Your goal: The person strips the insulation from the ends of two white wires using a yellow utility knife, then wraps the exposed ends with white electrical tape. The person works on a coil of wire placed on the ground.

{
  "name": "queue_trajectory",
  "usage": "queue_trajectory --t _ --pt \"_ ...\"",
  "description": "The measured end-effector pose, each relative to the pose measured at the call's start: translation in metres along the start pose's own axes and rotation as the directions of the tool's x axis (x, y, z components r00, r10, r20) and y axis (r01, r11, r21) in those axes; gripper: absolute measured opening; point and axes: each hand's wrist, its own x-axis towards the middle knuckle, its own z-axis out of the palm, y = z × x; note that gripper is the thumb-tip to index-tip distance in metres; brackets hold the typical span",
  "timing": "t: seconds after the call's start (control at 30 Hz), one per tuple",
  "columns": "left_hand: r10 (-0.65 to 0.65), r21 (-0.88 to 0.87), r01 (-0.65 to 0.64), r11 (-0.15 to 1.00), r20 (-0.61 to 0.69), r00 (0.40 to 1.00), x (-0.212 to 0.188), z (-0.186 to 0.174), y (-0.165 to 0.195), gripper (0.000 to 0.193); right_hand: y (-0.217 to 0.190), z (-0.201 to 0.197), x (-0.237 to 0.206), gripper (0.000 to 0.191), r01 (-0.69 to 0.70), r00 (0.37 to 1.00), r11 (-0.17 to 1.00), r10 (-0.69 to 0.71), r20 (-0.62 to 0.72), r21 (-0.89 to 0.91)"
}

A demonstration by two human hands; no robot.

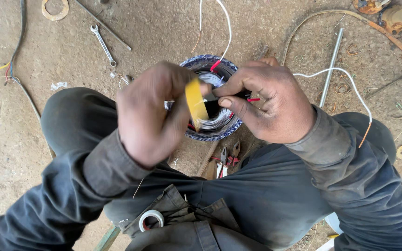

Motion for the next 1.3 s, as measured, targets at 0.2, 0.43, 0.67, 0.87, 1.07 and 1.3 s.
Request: queue_trajectory --t 0.2,0.43,0.67,0.87,1.07,1.3 --pt "-0.548 -0.252 0.664 0.704 0.402 0.734 0.017 0.002 -0.026 0.024 -0.007 -0.001 0.007 0.025 0.040 0.998 0.986 -0.047 -0.039 -0.164" --pt "-0.580 -0.337 0.692 0.639 0.381 0.720 0.033 -0.006 -0.010 0.037 -0.007 0.000 0.017 0.019 0.078 0.996 0.973 -0.086 -0.026 -0.219" --pt "0.079 0.081 -0.110 0.991 0.314 0.946 -0.001 -0.011 0.003 0.077 0.000 -0.011 0.005 0.022 -0.265 0.954 0.926 0.212 0.213 0.268" --pt "0.448 0.560 -0.508 0.654 0.254 0.857 -0.009 -0.003 -0.002 0.042 0.004 -0.010 0.001 0.027 -0.371 0.925 0.844 0.299 0.234 0.389" --pt "0.617 0.518 -0.631 0.578 0.228 0.753 0.002 -0.008 0.006 0.032 0.001 -0.007 0.001 0.023 -0.325 0.945 0.856 0.273 0.182 0.403" --pt "0.508 0.168 -0.511 0.843 0.063 0.859 -0.007 -0.006 0.002 0.022 -0.002 -0.003 0.000 0.014 -0.197 0.980 0.960 0.193 0.039 0.200"
